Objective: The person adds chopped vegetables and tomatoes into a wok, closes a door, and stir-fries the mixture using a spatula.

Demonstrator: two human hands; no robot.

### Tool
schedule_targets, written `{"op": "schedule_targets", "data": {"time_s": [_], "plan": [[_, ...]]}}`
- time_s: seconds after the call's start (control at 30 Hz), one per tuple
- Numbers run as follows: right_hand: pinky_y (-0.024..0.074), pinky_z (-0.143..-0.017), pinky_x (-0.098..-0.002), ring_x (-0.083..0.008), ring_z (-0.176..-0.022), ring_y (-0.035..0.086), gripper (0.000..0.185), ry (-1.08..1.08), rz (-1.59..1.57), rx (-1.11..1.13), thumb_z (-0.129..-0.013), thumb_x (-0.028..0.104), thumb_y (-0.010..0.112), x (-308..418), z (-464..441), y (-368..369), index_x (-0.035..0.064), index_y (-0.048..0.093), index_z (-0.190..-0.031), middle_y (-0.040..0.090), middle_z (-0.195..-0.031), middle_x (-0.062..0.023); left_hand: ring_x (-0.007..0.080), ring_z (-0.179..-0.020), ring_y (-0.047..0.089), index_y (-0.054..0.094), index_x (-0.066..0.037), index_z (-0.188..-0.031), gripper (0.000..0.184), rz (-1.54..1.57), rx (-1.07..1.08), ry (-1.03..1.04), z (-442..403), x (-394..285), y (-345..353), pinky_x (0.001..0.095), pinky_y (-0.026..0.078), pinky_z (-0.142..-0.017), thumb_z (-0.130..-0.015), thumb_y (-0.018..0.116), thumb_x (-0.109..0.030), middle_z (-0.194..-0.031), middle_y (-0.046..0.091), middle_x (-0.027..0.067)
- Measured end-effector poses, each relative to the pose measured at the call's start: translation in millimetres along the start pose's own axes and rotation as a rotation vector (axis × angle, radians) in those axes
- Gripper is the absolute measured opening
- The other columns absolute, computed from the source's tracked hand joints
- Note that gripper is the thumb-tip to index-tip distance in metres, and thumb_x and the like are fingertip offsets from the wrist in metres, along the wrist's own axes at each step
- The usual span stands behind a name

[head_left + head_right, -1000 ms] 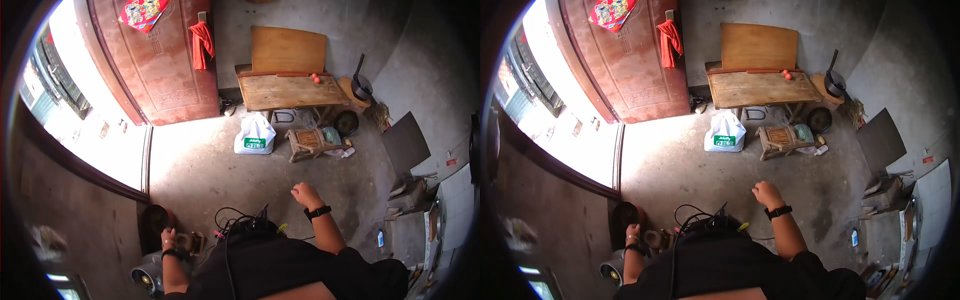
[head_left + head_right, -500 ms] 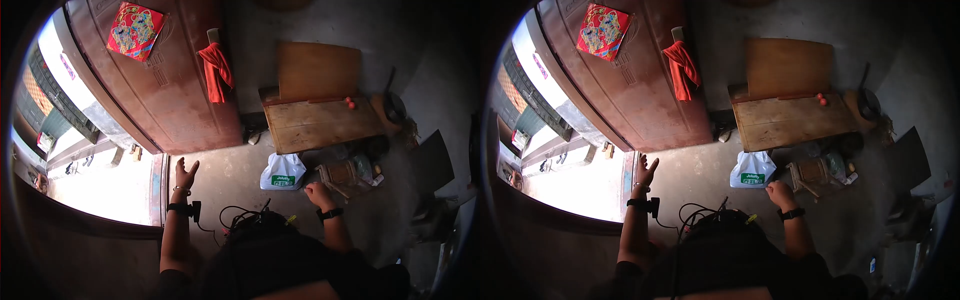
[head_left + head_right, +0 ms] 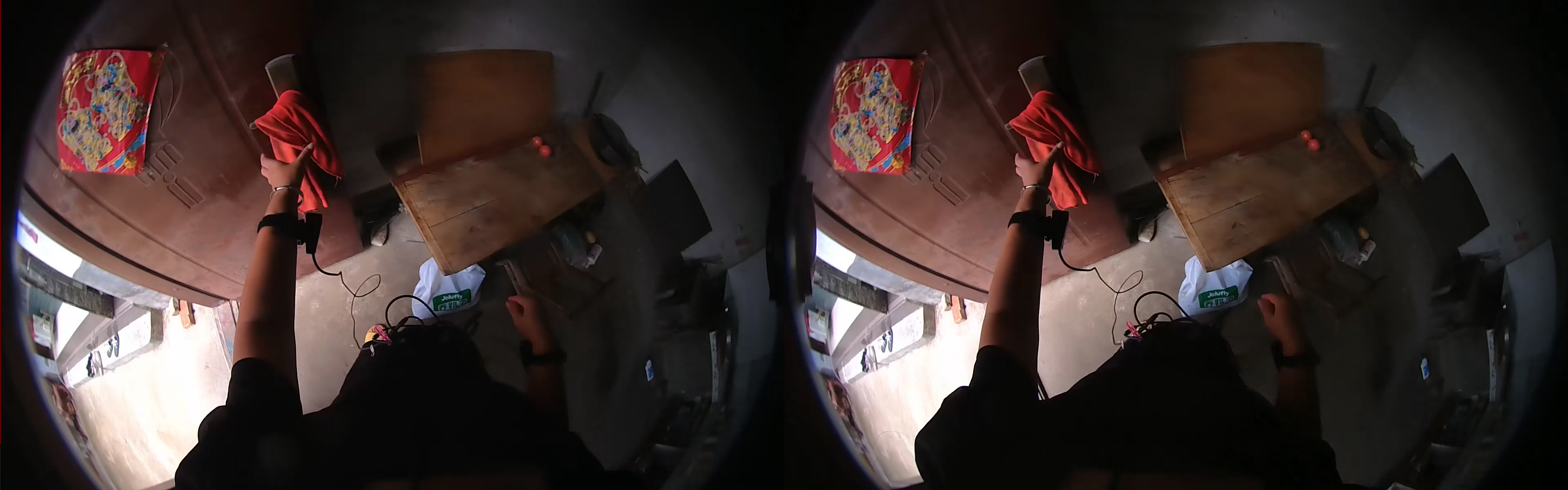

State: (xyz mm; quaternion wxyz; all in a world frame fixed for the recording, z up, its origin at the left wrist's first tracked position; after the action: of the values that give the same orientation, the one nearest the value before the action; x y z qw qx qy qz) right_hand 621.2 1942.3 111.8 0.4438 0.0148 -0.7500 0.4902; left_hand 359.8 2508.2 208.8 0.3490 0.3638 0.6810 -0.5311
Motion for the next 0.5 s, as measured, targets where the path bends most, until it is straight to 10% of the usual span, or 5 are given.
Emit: {"op": "schedule_targets", "data": {"time_s": [0.13,0.27,0.5], "plan": [[0.0498,-0.069,-0.0387,-0.0337,-0.081,0.063,0.022,0.232,0.081,0.000,-0.080,0.020,0.065,8.8,25.7,-4.3,0.0001,0.064,-0.090,0.064,-0.085,-0.0181,0.0378,-0.121,0.043,0.024,0.004,-0.134,0.126,-0.001,0.067,-0.199,-48.7,-9.0,46.9,0.0419,0.040,-0.099,-0.042,0.087,-0.054,-0.131,0.039,0.0254],[0.0497,-0.069,-0.0392,-0.0342,-0.080,0.063,0.019,0.193,0.189,-0.087,-0.080,0.018,0.064,58.0,21.8,5.7,0.0011,0.065,-0.089,0.064,-0.085,-0.0185,0.0212,-0.084,0.065,0.062,0.002,-0.103,0.044,0.313,0.148,0.063,-101.6,23.5,104.3,0.0348,0.049,-0.071,-0.070,0.070,-0.026,-0.088,0.068,0.0124],[0.0473,-0.062,-0.0391,-0.0332,-0.074,0.062,0.014,0.064,0.080,-0.005,-0.081,0.016,0.062,130.8,-61.4,54.5,0.0019,0.065,-0.084,0.063,-0.075,-0.0174,0.0163,-0.073,0.061,0.062,0.004,-0.102,0.024,0.648,0.550,-0.161,-84.2,55.6,124.9,0.0302,0.050,-0.068,-0.080,0.065,-0.004,-0.091,0.065,0.0056]]}}
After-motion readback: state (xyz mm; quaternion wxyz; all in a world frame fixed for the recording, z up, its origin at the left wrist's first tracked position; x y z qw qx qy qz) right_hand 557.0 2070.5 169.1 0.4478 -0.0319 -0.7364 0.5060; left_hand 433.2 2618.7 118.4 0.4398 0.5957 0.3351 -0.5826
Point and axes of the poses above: each hand's wrist, its own z-axis away from the middle knuckle, its own y-axis out of the palm, x = y × z, the point moved 8 cm from there along -z, towards the middle knuckle
